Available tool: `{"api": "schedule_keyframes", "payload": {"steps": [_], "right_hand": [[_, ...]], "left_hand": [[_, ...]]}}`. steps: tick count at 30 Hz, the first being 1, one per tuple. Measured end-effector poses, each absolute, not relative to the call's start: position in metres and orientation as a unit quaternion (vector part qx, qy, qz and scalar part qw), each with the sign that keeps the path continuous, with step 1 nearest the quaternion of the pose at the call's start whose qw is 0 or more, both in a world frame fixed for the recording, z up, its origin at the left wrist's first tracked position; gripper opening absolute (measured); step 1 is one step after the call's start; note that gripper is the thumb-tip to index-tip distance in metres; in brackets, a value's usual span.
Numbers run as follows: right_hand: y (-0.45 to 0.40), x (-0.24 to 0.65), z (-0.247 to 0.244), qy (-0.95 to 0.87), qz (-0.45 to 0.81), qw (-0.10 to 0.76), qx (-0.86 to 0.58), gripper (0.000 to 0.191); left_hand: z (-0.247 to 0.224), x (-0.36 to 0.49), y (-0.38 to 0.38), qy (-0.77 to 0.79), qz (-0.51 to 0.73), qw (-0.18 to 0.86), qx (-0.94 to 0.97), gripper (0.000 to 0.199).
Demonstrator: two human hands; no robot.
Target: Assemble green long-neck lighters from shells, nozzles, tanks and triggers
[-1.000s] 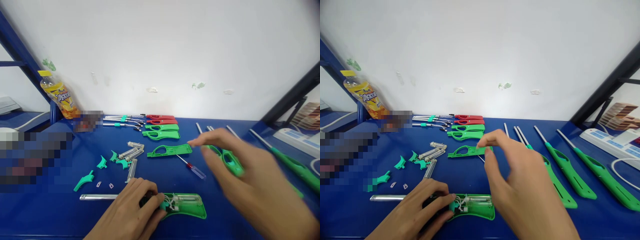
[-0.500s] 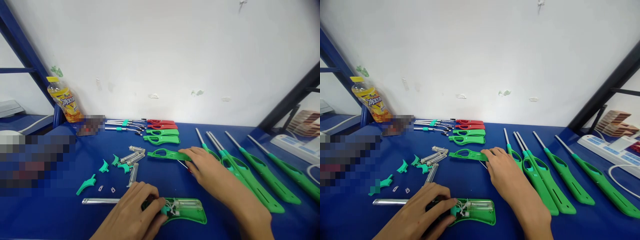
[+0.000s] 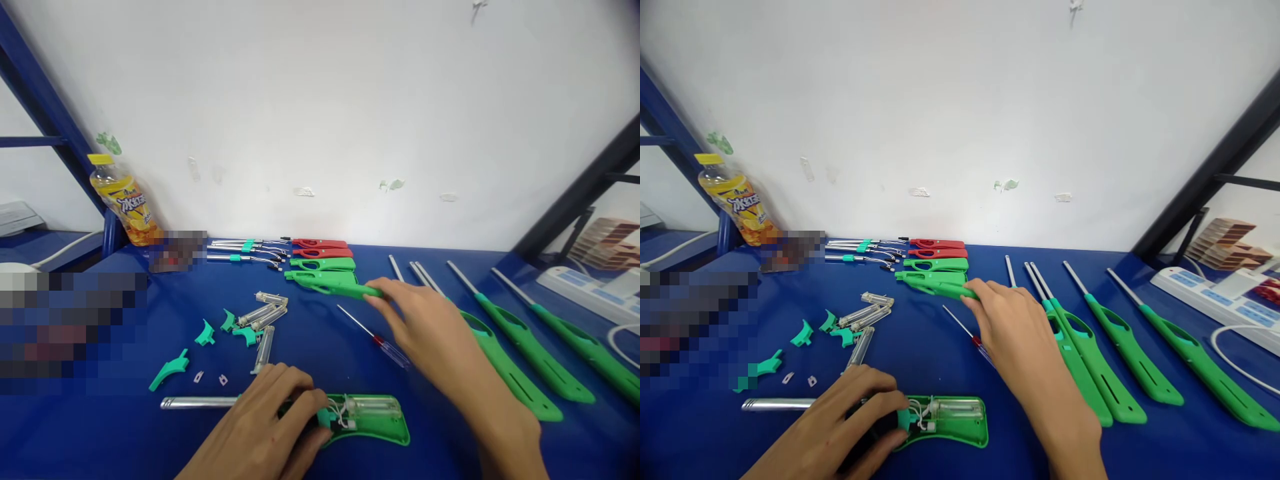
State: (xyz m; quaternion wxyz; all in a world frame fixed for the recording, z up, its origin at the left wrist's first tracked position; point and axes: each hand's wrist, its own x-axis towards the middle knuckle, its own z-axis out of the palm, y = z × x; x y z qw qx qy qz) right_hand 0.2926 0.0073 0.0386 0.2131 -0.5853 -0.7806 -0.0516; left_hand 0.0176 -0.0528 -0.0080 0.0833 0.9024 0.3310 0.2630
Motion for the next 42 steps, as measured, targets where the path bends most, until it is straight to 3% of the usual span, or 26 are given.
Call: {"api": "schedule_keyframes", "payload": {"steps": [6,10,14,17,21,25,32,37,42], "right_hand": [[-0.01,0.287,0.061,-0.73,0.066,0.387,-0.559,0.032],[-0.021,0.294,0.071,-0.751,0.154,0.32,-0.557,0.035],[-0.036,0.305,0.074,-0.766,0.209,0.276,-0.542,0.036],[-0.044,0.312,0.072,-0.766,0.199,0.268,-0.55,0.037],[-0.042,0.312,0.072,-0.764,0.203,0.259,-0.555,0.04],[-0.038,0.314,0.067,-0.779,0.196,0.235,-0.547,0.043],[-0.047,0.314,0.044,-0.856,0.104,0.114,-0.494,0.034],[-0.051,0.294,0.046,-0.889,0.017,0.101,-0.447,0.035],[-0.052,0.29,0.043,-0.893,0.047,0.092,-0.438,0.03]], "left_hand": [[-0.006,0.018,-0.06,0.335,0.32,0.063,0.884,0.02],[0.01,0.01,-0.059,0.417,0.378,-0.07,0.824,0.037],[0.021,-0.016,-0.048,0.439,0.274,-0.156,0.841,0.055],[0.021,-0.034,-0.043,0.397,0.216,-0.134,0.882,0.06],[0.02,-0.04,-0.043,0.397,0.232,-0.132,0.878,0.049],[0.019,-0.04,-0.043,0.389,0.226,-0.125,0.884,0.055],[0.017,-0.029,-0.045,0.354,0.207,-0.041,0.911,0.056],[0.016,-0.023,-0.049,0.374,0.164,-0.015,0.913,0.047],[0.012,-0.02,-0.051,0.378,0.156,0.034,0.912,0.036]]}}
